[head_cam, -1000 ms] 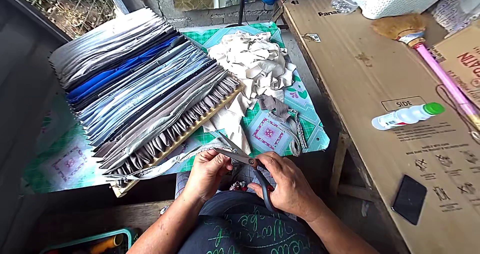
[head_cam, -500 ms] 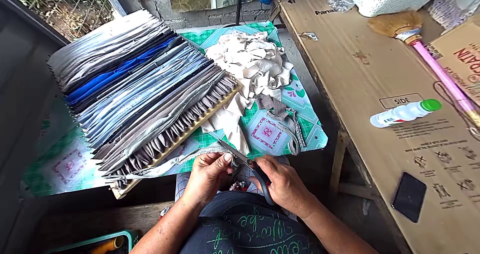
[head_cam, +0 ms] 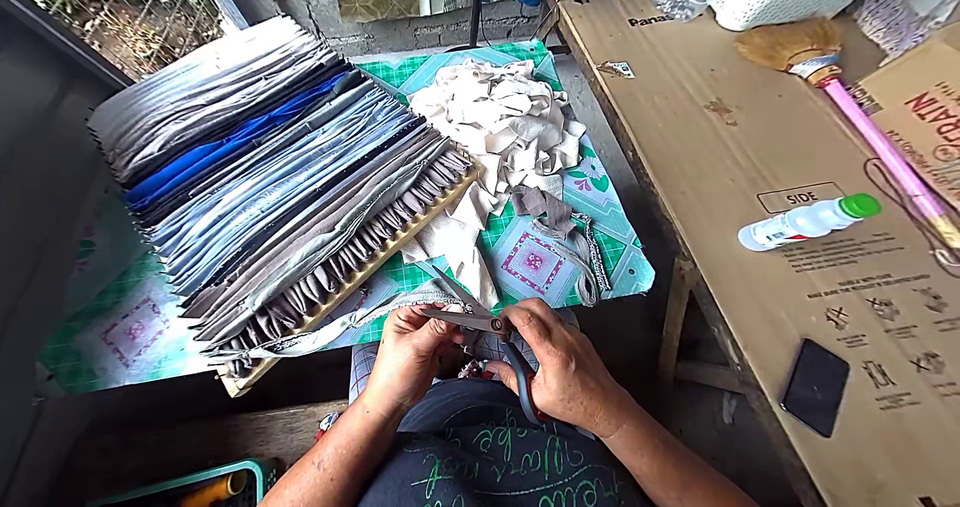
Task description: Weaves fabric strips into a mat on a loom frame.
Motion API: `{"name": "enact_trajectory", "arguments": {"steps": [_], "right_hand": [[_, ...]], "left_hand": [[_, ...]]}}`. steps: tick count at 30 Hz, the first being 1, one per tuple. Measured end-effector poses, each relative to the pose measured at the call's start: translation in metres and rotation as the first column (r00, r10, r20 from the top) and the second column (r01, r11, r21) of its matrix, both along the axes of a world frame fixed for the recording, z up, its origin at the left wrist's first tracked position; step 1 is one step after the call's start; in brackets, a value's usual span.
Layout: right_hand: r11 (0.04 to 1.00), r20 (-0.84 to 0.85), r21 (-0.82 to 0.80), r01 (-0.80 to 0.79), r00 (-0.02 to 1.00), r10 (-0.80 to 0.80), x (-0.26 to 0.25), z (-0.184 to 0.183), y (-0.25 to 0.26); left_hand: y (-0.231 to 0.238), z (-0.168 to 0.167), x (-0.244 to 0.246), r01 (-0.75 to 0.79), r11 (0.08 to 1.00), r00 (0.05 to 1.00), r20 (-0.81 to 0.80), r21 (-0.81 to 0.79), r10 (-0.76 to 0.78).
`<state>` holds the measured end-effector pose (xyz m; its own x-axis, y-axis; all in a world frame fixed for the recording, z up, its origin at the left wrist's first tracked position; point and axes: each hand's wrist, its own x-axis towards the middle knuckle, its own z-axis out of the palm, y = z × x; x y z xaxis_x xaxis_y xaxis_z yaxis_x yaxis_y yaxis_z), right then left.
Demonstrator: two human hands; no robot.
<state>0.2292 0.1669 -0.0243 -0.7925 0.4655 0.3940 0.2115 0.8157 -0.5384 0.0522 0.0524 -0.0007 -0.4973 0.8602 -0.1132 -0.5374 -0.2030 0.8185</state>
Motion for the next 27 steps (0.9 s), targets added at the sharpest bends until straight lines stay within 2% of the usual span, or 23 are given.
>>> {"name": "enact_trajectory", "arguments": {"steps": [8,13,20,24,27], "right_hand": [[0.999,-0.025,0.046,-0.003,1.0,0.004,-0.002,-0.005,0.002],[1.0,-0.086,0.007,-0.03,0.996,0.031,-0.003,-0.013,0.002],[0.996,0.009,-0.005,-0.086,0.996,0.087,0.0,-0.007,0.004],[0.996,-0.04,0.01,-0.086,0.995,0.086,-0.002,-0.011,0.002],[0.997,-0.038,-0.071,-0.038,0.999,0.035,-0.005,-0.008,0.008]], "left_hand": [[-0.001,-0.002,0.0,0.009,1.0,1.0,-0.011,0.018,-0.009],[-0.002,-0.001,-0.003,0.029,0.999,0.999,-0.014,0.023,-0.028],[-0.004,-0.007,-0.003,0.001,1.0,1.0,-0.021,0.031,0.0],[-0.006,-0.006,-0.004,0.02,1.0,0.998,-0.057,0.014,-0.019],[-0.007,-0.007,-0.006,0.031,0.999,0.997,-0.069,0.022,-0.03]]}}
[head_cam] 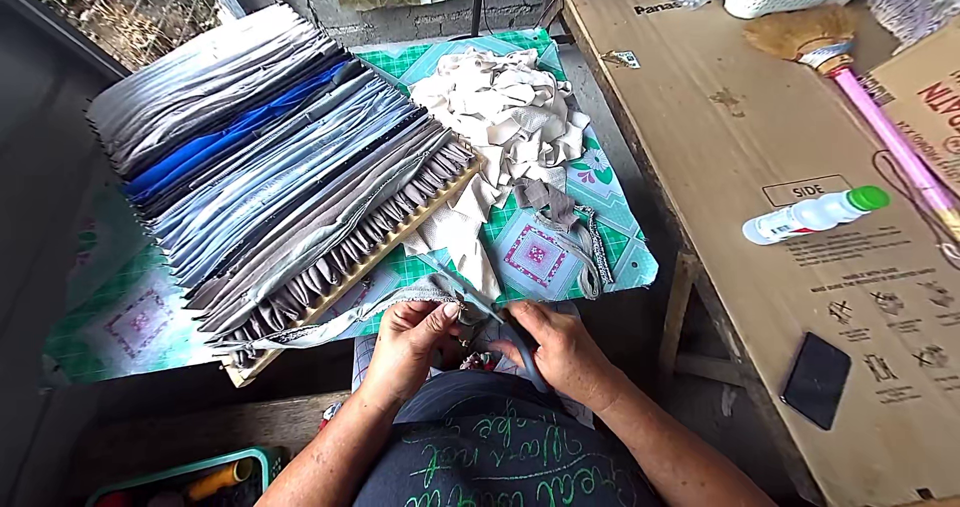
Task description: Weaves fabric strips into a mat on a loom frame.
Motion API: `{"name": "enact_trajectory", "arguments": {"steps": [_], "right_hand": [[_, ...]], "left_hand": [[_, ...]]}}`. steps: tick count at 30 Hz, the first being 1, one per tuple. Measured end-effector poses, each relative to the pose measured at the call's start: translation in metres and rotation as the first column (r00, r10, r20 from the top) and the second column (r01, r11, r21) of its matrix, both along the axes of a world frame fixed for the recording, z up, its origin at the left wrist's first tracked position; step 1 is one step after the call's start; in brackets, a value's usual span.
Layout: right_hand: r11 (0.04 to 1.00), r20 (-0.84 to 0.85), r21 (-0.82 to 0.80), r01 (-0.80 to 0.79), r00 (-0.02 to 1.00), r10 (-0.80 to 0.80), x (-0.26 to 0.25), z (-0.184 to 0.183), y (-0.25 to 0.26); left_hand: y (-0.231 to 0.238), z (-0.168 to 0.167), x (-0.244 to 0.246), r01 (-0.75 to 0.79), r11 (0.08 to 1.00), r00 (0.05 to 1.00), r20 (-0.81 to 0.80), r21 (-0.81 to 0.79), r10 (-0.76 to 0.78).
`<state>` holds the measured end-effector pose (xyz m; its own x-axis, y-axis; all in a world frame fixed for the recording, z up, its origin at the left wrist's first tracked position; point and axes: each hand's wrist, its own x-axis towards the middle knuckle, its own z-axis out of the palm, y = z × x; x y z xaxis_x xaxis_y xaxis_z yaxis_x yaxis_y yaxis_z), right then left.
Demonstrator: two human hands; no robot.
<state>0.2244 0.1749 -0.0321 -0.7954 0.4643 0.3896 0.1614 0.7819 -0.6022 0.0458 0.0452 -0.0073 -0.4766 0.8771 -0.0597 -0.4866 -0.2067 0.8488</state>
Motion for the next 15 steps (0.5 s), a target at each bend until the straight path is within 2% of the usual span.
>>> {"name": "enact_trajectory", "arguments": {"steps": [2,4,6,8,10,12,15], "right_hand": [[0.991,0.205,-0.085,0.099,0.975,-0.08,-0.002,0.011,0.02],[0.963,0.52,-0.159,0.217,0.847,-0.106,-0.01,0.021,0.052],[0.947,0.693,-0.13,0.294,0.71,-0.125,-0.02,0.016,0.082],[0.955,0.784,-0.06,0.289,0.606,-0.135,-0.027,0.01,0.097],[0.976,0.834,0.001,0.218,0.539,-0.122,-0.032,0.006,0.102],[0.987,0.877,0.0,0.158,0.474,-0.076,-0.037,0.007,0.103],[0.994,0.901,-0.013,0.109,0.433,-0.036,-0.039,0.012,0.108]], "left_hand": [[-0.002,0.0,-0.004,0.009,1.0,1.0,0.004,0.013,-0.009],[-0.005,-0.001,-0.008,0.01,0.999,1.0,-0.016,0.032,-0.009],[-0.008,-0.001,-0.014,0.006,0.998,0.995,-0.104,0.063,0.0],[-0.011,-0.001,-0.021,-0.011,0.996,0.976,-0.214,0.084,0.029],[-0.012,0.001,-0.027,-0.05,0.995,0.955,-0.288,0.085,0.073],[-0.013,0.003,-0.032,-0.09,0.993,0.914,-0.39,0.082,0.115],[-0.013,0.008,-0.037,-0.143,0.986,0.823,-0.543,0.083,0.165]]}}
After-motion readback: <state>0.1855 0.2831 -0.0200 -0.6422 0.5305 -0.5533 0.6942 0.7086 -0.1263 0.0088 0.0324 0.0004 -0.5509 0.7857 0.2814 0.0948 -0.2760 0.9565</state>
